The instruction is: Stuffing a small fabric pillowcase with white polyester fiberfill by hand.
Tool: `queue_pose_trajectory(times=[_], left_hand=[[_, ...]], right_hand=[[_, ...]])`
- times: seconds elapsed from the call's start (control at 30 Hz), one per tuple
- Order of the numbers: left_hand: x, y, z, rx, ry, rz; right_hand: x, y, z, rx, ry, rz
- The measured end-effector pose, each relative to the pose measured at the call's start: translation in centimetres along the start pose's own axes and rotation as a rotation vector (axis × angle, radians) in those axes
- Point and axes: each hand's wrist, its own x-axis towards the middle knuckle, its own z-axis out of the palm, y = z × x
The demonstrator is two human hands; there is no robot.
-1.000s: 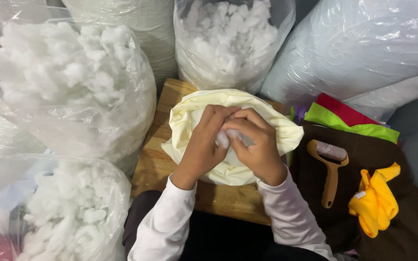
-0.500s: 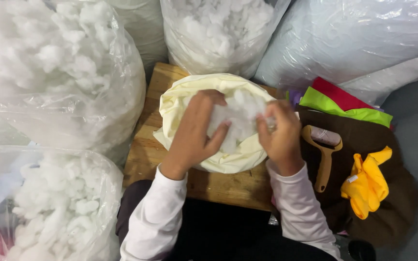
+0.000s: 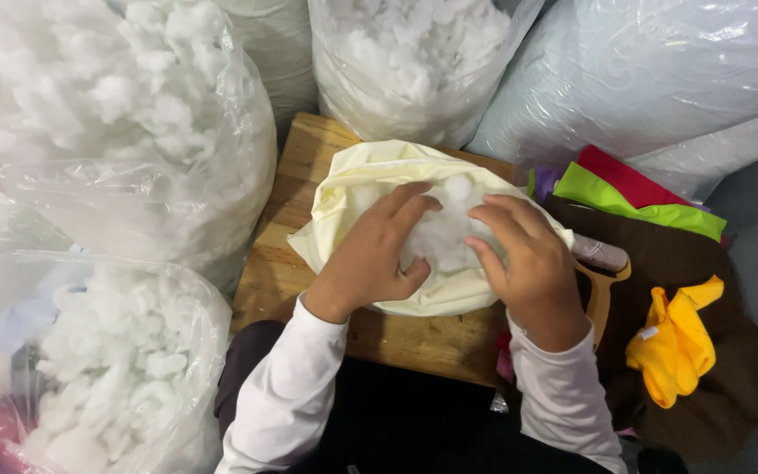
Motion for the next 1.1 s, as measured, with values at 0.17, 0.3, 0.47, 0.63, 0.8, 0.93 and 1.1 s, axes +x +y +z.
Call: queue_pose_trajectory(times=[0.17, 0.3, 0.47, 0.63, 0.8, 0.93, 1.1], left_hand=[[0.2, -4.2, 2.9, 0.254, -0.056, -0.188], [-0.9, -9.3, 4.2, 0.656, -0.075, -0.444], [0.3, -2.9, -0.3, 0.271, 0.105, -0.198], [-0.1, -2.0, -0.4, 0.247, 0.386, -0.066], [-0.3, -5.2, 3.1, 0.57, -0.176, -0.247], [-0.9, -5.4, 3.9, 0.525, -0.359, -0.365], [0.0, -1.5, -0.8, 0.369, 0.009, -0.125]], right_hand=[[1.5, 0.1, 4.2, 0.001, -0.213, -0.112], [-0.5, 4.4, 6.7, -0.178, -0.511, 0.108], [0.4, 1.4, 0.0, 0.021, -0.302, 0.055], [0.8, 0.5, 1.0, 0.028, -0.031, -0.079], [3.3, -0.1, 6.3, 0.01, -0.407, -0.087], [5.5, 2.6, 8.0, -0.12, -0.372, 0.039], [4.0, 3.4, 3.9, -0.015, -0.015, -0.069]])
